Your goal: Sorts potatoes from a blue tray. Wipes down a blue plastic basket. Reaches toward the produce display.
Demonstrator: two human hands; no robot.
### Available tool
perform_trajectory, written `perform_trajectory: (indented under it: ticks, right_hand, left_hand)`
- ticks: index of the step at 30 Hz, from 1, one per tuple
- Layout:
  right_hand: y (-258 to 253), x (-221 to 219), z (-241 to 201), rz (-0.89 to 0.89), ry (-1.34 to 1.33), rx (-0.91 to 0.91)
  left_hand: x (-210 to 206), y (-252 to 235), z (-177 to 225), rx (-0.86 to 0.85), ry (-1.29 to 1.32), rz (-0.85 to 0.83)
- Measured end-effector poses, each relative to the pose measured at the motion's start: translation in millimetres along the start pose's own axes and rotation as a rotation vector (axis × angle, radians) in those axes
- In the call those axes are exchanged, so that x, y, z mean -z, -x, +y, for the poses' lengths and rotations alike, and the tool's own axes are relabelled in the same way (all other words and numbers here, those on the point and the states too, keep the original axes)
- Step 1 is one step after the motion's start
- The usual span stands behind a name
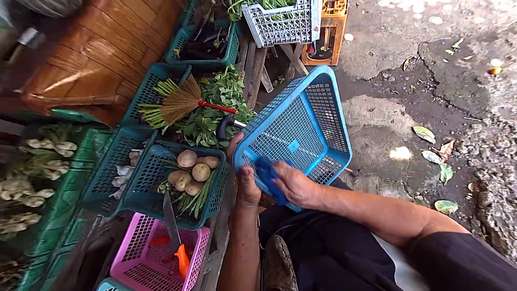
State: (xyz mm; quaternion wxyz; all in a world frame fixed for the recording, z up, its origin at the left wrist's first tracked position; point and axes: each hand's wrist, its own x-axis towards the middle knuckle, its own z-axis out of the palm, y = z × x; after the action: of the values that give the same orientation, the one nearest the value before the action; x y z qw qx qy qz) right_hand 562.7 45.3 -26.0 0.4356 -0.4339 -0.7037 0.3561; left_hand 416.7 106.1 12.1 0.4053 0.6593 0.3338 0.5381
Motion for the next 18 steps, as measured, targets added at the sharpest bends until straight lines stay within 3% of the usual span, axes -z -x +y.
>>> perform_trajectory:
  ticks: [3, 5, 7, 10, 14, 18]
  right_hand:
    - [32, -4, 37, -0.433, 0.205, -0.319]
    - [25, 5, 48, -0.530, 0.208, -0.422]
    - [10, 25, 38, -0.509, 0.183, -0.406]
    - [0, 65, -2, -0.253, 0.214, -0.171]
    - [-16, 85, -56, 0.399, 0.440, 0.409]
    - [-53, 72, -78, 0.458, 0.534, 0.588]
  left_hand:
    - [2, 5, -2, 0.190, -0.043, 0.095]
    - [-3, -1, 2, 0.228, -0.080, 0.082]
    - [-8, -7, 4, 0.165, -0.076, 0.053]
    - [-10, -14, 2, 0.022, -0.077, 0.013]
    - [-14, -16, 2, -0.115, -0.107, -0.031]
    - [-36, -2, 37, -0.080, -0.233, -0.070]
